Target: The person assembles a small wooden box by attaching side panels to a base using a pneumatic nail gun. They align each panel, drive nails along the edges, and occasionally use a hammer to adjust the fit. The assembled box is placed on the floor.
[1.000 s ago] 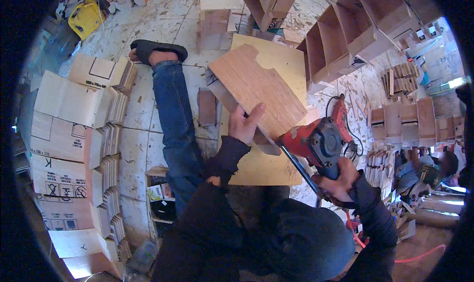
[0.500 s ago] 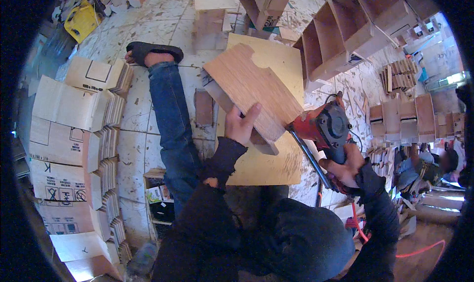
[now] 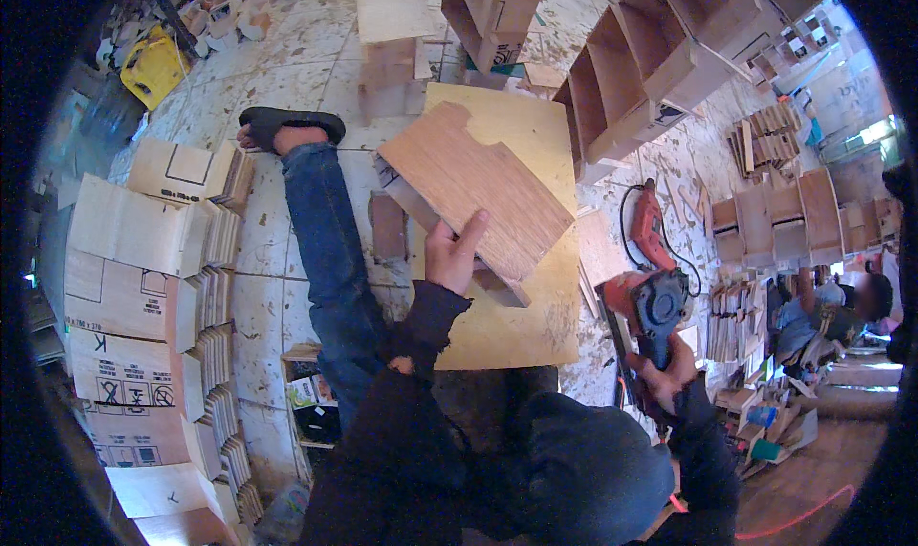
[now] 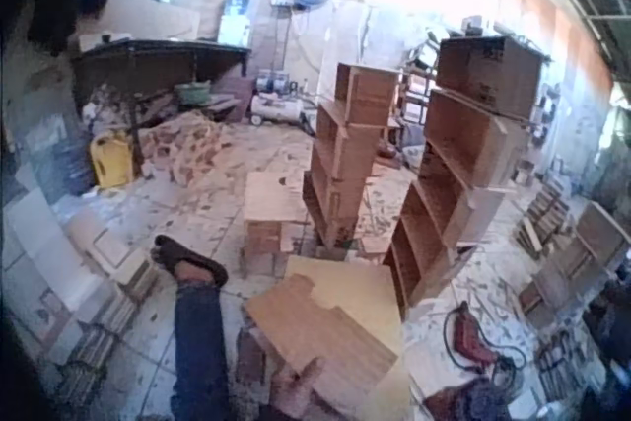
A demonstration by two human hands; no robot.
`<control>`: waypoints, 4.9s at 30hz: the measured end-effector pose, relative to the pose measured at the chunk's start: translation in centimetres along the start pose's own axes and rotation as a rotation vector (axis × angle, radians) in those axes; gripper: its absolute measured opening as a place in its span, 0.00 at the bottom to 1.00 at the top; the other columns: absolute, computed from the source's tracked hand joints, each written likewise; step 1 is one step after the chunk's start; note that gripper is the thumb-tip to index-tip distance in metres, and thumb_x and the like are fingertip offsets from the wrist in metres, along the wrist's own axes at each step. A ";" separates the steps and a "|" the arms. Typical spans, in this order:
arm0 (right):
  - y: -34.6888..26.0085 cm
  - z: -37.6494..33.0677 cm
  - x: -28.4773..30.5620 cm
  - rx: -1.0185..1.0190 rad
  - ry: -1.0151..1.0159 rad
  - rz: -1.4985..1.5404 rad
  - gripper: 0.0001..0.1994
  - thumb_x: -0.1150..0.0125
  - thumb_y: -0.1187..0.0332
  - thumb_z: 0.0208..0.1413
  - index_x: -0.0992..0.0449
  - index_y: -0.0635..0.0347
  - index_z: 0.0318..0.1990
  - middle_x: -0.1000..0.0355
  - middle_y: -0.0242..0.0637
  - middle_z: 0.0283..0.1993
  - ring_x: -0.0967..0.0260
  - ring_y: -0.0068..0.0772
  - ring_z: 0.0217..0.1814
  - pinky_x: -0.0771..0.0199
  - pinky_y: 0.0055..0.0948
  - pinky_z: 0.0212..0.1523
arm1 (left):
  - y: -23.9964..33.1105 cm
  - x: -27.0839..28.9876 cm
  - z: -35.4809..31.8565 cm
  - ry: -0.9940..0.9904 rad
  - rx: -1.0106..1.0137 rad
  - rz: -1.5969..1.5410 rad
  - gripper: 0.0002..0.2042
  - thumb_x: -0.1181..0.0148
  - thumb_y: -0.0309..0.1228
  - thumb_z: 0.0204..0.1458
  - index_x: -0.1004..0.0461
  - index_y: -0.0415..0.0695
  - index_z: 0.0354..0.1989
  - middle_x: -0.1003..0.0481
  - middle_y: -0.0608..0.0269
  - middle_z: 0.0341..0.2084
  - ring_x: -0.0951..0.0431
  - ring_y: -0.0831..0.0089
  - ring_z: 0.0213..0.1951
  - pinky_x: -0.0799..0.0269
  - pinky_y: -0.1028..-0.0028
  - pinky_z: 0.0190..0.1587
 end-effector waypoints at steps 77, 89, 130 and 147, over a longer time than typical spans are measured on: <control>-6.7 2.2 -0.1 0.308 -0.226 -0.194 0.28 0.35 0.61 0.42 0.33 0.67 0.51 0.25 0.47 0.40 0.26 0.36 0.38 0.27 0.33 0.43 | 12.4 -2.5 2.7 -0.640 -0.691 1.854 0.38 0.37 0.32 0.31 0.33 0.72 0.59 0.41 0.58 0.61 0.49 0.53 0.66 0.58 0.33 0.59; 4.2 0.0 -4.7 0.391 -0.008 -0.571 0.35 0.36 0.60 0.45 0.40 0.57 0.63 0.25 0.51 0.30 0.25 0.51 0.30 0.25 0.45 0.32 | 7.9 -4.2 -1.4 -0.128 -0.422 1.583 0.29 0.43 0.49 0.50 0.32 0.48 0.59 0.33 0.45 0.45 0.28 0.50 0.45 0.32 0.55 0.49; -2.7 14.2 -8.5 0.641 0.458 0.242 0.08 0.38 0.69 0.54 0.21 0.63 0.38 0.22 0.43 0.31 0.24 0.29 0.30 0.25 0.25 0.34 | 5.2 -6.4 -7.7 -0.096 -0.972 1.209 0.17 0.41 0.22 0.50 0.26 0.40 0.51 0.42 0.29 0.57 0.39 0.37 0.59 0.38 0.54 0.58; 8.7 6.0 -14.0 0.665 -0.015 -0.793 0.37 0.37 0.62 0.47 0.45 0.68 0.63 0.30 0.54 0.39 0.29 0.55 0.39 0.26 0.46 0.39 | 3.9 -6.3 -7.0 -0.060 -0.944 1.257 0.20 0.46 0.22 0.50 0.29 0.39 0.55 0.46 0.29 0.59 0.39 0.36 0.56 0.39 0.54 0.57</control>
Point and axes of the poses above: each hand's wrist, its own z-axis towards the middle knuckle, its own x-axis out of the back of the hand, y = z × x, the point moved 8 cm from there along z, towards the middle knuckle
